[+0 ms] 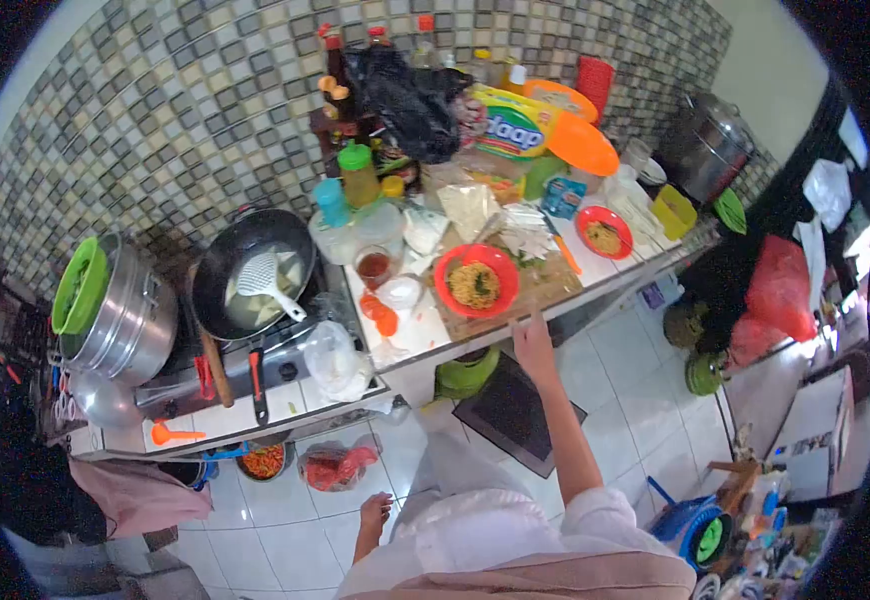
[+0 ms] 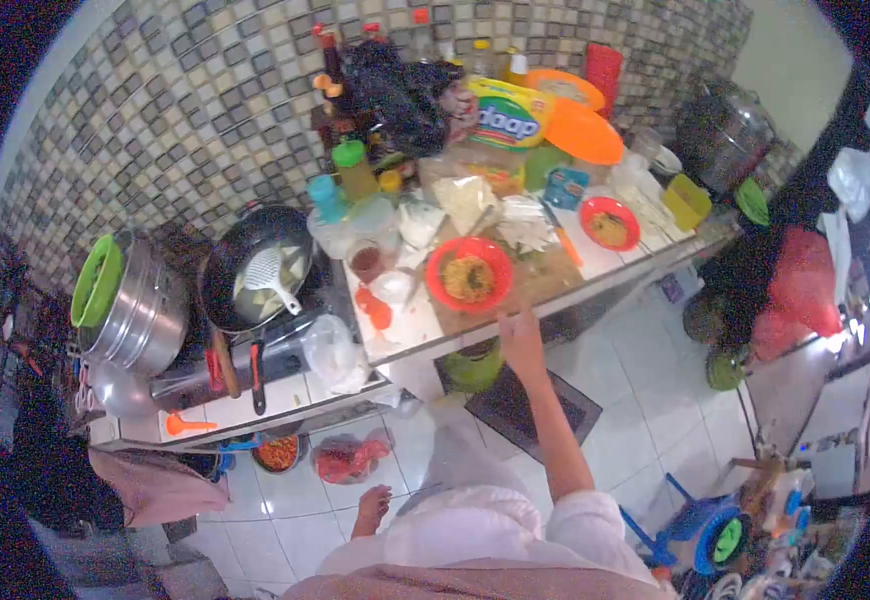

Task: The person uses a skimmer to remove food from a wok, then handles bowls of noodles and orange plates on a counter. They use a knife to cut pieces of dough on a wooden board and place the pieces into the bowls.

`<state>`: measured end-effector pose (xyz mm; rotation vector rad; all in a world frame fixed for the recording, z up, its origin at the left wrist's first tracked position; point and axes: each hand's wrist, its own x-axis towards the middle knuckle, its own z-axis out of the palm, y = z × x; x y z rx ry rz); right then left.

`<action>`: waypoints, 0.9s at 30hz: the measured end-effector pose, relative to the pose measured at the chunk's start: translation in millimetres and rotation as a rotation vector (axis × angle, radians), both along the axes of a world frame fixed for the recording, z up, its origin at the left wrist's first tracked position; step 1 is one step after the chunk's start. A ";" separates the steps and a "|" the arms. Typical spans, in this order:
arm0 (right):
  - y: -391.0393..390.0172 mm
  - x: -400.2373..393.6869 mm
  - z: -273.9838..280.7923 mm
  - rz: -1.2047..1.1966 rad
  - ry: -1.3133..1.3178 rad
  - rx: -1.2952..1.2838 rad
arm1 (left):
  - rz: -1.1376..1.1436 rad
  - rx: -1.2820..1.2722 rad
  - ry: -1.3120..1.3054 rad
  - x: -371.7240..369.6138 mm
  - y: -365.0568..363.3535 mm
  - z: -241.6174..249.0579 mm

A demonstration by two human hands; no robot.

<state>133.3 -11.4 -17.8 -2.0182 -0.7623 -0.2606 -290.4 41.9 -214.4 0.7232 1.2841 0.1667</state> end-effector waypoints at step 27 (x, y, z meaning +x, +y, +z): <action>-129.9 228.7 69.3 0.269 0.924 0.222 | -0.864 0.196 -0.440 480.3 -15.4 185.9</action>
